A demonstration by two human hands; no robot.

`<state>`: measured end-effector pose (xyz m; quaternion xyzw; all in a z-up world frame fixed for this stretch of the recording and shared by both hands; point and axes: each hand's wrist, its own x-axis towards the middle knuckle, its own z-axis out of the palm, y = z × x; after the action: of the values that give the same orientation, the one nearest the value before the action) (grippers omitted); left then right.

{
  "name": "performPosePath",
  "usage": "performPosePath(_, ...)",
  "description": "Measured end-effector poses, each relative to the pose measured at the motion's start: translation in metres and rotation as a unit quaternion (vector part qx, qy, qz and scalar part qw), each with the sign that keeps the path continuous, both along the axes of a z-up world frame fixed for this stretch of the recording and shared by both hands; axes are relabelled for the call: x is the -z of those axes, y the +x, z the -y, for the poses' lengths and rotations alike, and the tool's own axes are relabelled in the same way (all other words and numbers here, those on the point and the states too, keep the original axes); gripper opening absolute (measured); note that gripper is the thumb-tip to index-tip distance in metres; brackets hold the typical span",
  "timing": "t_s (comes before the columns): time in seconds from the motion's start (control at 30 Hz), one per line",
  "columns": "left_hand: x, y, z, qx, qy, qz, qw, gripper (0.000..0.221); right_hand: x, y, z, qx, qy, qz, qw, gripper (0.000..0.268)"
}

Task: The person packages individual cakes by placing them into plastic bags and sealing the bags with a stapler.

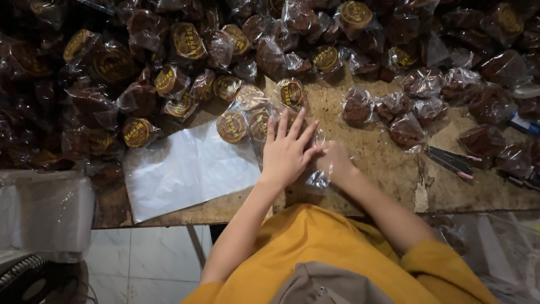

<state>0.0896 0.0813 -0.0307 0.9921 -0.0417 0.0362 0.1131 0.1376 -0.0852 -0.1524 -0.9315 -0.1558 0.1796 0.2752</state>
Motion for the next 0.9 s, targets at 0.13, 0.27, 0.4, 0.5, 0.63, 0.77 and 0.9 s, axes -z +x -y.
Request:
performPosePath(0.13, -0.007, -0.001, 0.0, 0.003, -0.009, -0.02, 1.0, 0.074, -0.061, -0.007, -0.01, -0.056, -0.049, 0.042, 0.996, 0.021)
performPosePath(0.27, 0.002, -0.003, 0.001, 0.01, 0.004, 0.01, 1.0, 0.081, -0.025, -0.023, 0.02, -0.047, -0.013, 0.062, 0.997, 0.021)
performPosePath(0.4, 0.001, 0.002, -0.004, 0.016, 0.001, 0.01, 1.0, 0.091, 0.001, -0.025, 0.037, -0.153, 0.025, 0.155, 0.976, 0.021)
performPosePath(0.5, 0.004, -0.001, -0.01, 0.035, -0.059, 0.003, 0.998, 0.099, 0.01, -0.022, 0.04, -0.225, 0.06, 0.231, 0.945, 0.021)
performPosePath(0.63, 0.005, -0.03, -0.05, -0.035, -0.348, 0.029, 0.936, 0.088, -0.003, 0.008, 0.016, -0.292, 0.1, 0.328, 0.893, 0.022)
performPosePath(0.77, 0.022, -0.073, -0.034, -0.01, -0.151, 0.069, 0.986, 0.101, -0.036, -0.01, 0.0, -0.393, 0.093, 0.353, 0.844, 0.02)
performPosePath(0.9, 0.026, -0.079, -0.014, -0.032, -0.069, 0.103, 0.992, 0.122, -0.033, -0.006, -0.019, -0.446, -0.076, 0.358, 0.817, 0.025)
